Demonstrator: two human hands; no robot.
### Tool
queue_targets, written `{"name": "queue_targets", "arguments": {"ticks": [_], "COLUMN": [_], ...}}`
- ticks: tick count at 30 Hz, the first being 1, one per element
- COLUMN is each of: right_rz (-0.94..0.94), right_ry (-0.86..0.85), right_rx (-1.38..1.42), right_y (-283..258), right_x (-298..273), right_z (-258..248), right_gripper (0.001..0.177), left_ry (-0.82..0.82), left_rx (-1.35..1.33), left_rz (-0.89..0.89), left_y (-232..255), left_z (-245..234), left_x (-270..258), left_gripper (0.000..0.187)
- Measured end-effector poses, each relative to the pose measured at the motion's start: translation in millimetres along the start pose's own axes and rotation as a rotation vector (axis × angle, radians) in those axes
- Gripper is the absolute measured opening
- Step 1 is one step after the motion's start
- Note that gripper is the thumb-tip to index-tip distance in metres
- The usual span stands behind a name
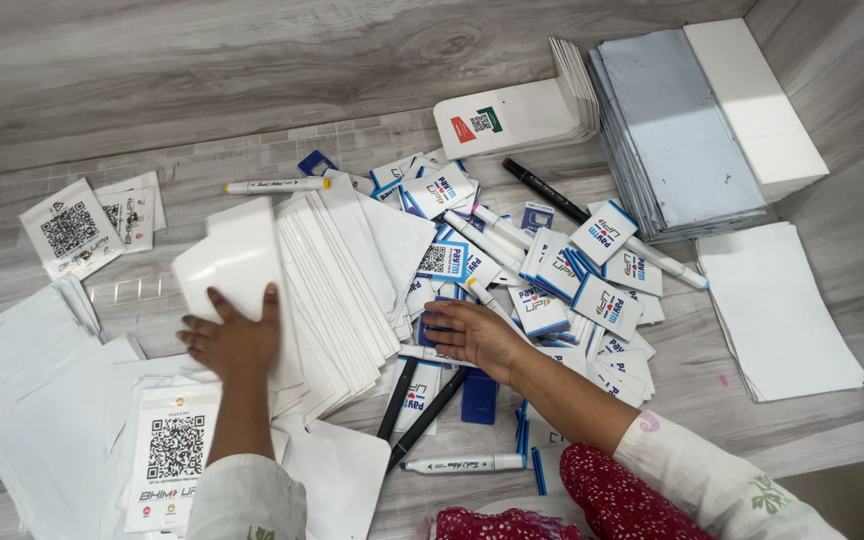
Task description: The person sits on the floor and sorts a large pile of white papers and small cards into separate stacks. They pick up individual sheets, align them, and place them into neat piles on the floor.
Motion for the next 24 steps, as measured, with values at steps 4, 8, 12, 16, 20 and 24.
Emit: {"name": "queue_targets", "arguments": {"ticks": [4, 8, 12, 16, 20, 24], "right_rz": [-0.007, 0.016, -0.063, -0.065, -0.060, -0.098], "right_ry": [0.006, 0.000, 0.130, 0.134, 0.140, 0.035], "right_rx": [-0.004, 0.098, 0.111, 0.083, 0.024, 0.064], "right_y": [3, 0, -14, -21, -23, -20], "right_x": [13, 22, 23, 18, 19, 21], "right_z": [4, 2, -12, -22, -18, -22], "right_gripper": [0.057, 0.062, 0.059, 0.054, 0.054, 0.056], "left_ry": [-0.023, 0.013, -0.157, 0.088, 0.114, -0.014], "left_rx": [-0.055, -0.053, -0.242, -0.172, -0.033, -0.229], "left_rz": [0.100, 0.311, 0.460, 0.340, 0.391, 0.590], "left_y": [56, 122, 144, 92, 87, 139], "left_z": [14, 34, 43, 21, 26, 57], "left_x": [-48, -100, -120, -85, -94, -141], "left_gripper": [0.105, 0.091, 0.095, 0.094, 0.090, 0.093]}}
Point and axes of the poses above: each hand's wrist, its own x-axis towards the middle knuckle, its own z-axis out of the palm, y = z × x, the point moved 1 cm from there along x, towards the middle knuckle, and after that the axes turned 10 degrees about y, right-handed, at the moved point
